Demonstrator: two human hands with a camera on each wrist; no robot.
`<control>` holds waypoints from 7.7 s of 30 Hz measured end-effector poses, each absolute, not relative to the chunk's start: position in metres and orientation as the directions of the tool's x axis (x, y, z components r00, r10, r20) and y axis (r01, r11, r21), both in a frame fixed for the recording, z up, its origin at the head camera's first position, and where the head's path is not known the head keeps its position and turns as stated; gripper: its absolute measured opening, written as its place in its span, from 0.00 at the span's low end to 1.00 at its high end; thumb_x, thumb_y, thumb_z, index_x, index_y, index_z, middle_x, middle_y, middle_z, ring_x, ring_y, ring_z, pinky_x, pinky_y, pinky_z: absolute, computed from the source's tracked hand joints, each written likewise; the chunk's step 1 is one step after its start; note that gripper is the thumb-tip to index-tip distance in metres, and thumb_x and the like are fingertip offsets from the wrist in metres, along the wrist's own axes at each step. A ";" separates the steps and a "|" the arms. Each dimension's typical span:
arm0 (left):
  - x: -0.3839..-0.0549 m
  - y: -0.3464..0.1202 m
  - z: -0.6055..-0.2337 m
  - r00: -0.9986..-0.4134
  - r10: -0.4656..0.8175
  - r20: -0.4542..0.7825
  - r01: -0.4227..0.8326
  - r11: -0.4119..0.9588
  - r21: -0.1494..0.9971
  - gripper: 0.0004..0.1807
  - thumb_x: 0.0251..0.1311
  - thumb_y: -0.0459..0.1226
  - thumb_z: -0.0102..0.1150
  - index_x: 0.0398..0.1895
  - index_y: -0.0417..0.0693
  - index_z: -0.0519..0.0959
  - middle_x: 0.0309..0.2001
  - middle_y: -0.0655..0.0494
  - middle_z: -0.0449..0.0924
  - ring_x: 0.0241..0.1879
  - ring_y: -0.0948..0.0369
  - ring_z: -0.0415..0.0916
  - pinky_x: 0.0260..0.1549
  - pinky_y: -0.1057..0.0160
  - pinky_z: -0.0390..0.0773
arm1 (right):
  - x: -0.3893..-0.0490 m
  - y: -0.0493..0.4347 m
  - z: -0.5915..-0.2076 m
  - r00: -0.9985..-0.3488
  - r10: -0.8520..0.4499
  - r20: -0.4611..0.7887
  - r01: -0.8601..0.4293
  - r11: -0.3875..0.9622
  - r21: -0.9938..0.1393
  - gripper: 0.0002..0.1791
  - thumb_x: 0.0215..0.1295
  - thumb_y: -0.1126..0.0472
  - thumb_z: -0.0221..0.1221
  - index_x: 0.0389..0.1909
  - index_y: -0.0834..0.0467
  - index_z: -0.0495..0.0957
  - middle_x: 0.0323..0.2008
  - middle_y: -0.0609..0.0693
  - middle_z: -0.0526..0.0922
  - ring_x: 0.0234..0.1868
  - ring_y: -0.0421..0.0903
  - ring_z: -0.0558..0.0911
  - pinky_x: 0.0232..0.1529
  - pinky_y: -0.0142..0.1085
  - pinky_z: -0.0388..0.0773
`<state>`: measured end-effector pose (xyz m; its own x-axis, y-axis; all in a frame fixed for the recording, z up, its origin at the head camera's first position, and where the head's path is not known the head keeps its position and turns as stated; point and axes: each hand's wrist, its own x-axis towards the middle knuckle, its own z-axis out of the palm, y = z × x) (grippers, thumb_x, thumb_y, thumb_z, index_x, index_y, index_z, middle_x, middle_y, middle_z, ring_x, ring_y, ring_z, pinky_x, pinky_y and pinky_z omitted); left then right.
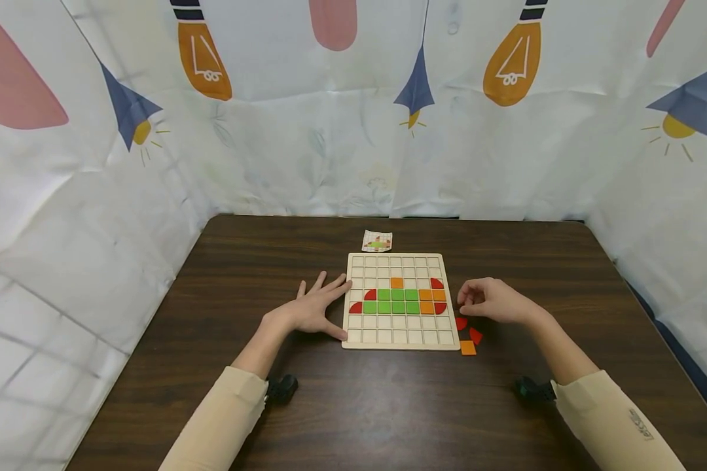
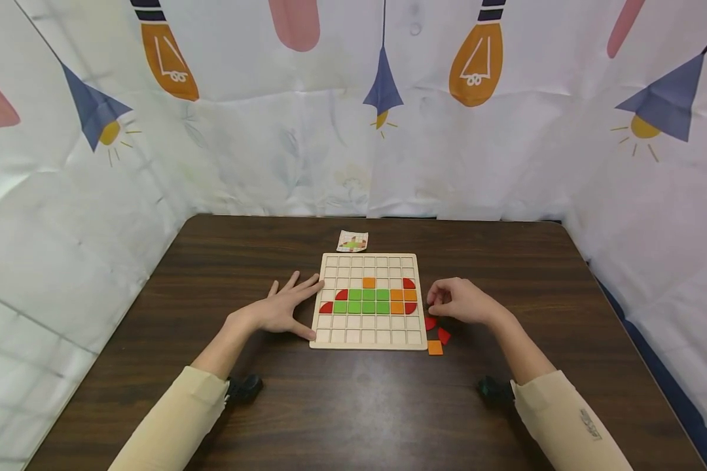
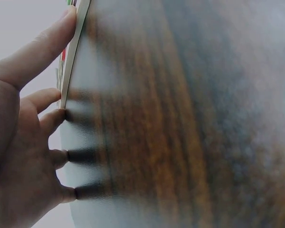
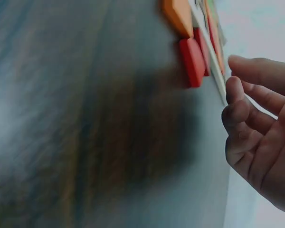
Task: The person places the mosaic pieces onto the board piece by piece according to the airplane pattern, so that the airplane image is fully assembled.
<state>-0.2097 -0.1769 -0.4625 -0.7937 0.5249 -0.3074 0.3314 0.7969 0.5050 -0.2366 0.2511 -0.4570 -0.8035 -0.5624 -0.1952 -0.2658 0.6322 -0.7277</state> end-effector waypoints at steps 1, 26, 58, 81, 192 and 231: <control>-0.210 -0.177 -0.463 -0.793 0.525 -0.309 0.332 0.798 0.504 0.62 0.53 0.59 0.76 0.85 0.57 0.48 0.84 0.54 0.35 0.80 0.43 0.22 0.68 0.29 0.24 | -0.236 0.253 -0.459 -0.798 -0.569 -0.198 -0.268 0.629 -0.730 0.08 0.67 0.61 0.69 0.41 0.60 0.81 0.30 0.48 0.81 0.31 0.47 0.77 0.34 0.37 0.76; -0.211 -0.176 -0.463 -0.797 0.524 -0.302 0.337 0.800 0.497 0.63 0.53 0.60 0.75 0.85 0.56 0.47 0.84 0.54 0.35 0.80 0.43 0.22 0.68 0.29 0.24 | -0.240 0.268 -0.465 -0.861 -0.485 -0.151 -0.285 0.707 -0.647 0.10 0.68 0.61 0.67 0.46 0.60 0.81 0.33 0.48 0.79 0.31 0.46 0.75 0.34 0.39 0.73; -0.211 -0.176 -0.463 -0.799 0.517 -0.306 0.332 0.805 0.492 0.63 0.53 0.59 0.75 0.85 0.55 0.48 0.84 0.53 0.36 0.80 0.42 0.23 0.68 0.28 0.25 | -0.238 0.269 -0.464 -0.821 -0.554 -0.141 -0.357 0.689 -0.630 0.17 0.65 0.64 0.70 0.54 0.57 0.84 0.40 0.49 0.79 0.30 0.45 0.73 0.31 0.37 0.74; -0.210 -0.176 -0.463 -0.795 0.528 -0.298 0.343 0.797 0.498 0.62 0.54 0.60 0.75 0.85 0.55 0.47 0.84 0.53 0.36 0.80 0.42 0.22 0.68 0.28 0.25 | -0.239 0.268 -0.468 -0.866 -0.494 -0.074 -0.362 0.722 -0.589 0.14 0.67 0.58 0.69 0.49 0.59 0.82 0.40 0.50 0.80 0.32 0.44 0.75 0.34 0.39 0.75; -0.209 -0.177 -0.464 -0.797 0.526 -0.298 0.337 0.796 0.503 0.62 0.54 0.59 0.75 0.85 0.56 0.47 0.84 0.53 0.35 0.80 0.42 0.21 0.68 0.28 0.24 | -0.294 0.132 -0.472 -0.882 -0.470 0.023 -0.345 0.613 -0.711 0.14 0.70 0.61 0.66 0.52 0.64 0.84 0.38 0.51 0.84 0.38 0.48 0.80 0.42 0.41 0.79; -0.211 -0.177 -0.462 -0.791 0.522 -0.319 0.341 0.810 0.478 0.63 0.54 0.61 0.74 0.85 0.57 0.46 0.84 0.54 0.34 0.79 0.43 0.21 0.68 0.28 0.24 | -0.269 0.165 -0.451 -0.797 -0.604 -0.002 -0.446 0.590 -0.673 0.11 0.75 0.59 0.60 0.51 0.59 0.84 0.36 0.46 0.82 0.33 0.45 0.78 0.36 0.40 0.78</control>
<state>-0.2105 -0.1771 -0.4623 -0.7913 0.5216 -0.3190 0.3412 0.8097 0.4775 -0.2687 0.1653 -0.4506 -0.7969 -0.6041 -0.0022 -0.4459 0.5905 -0.6727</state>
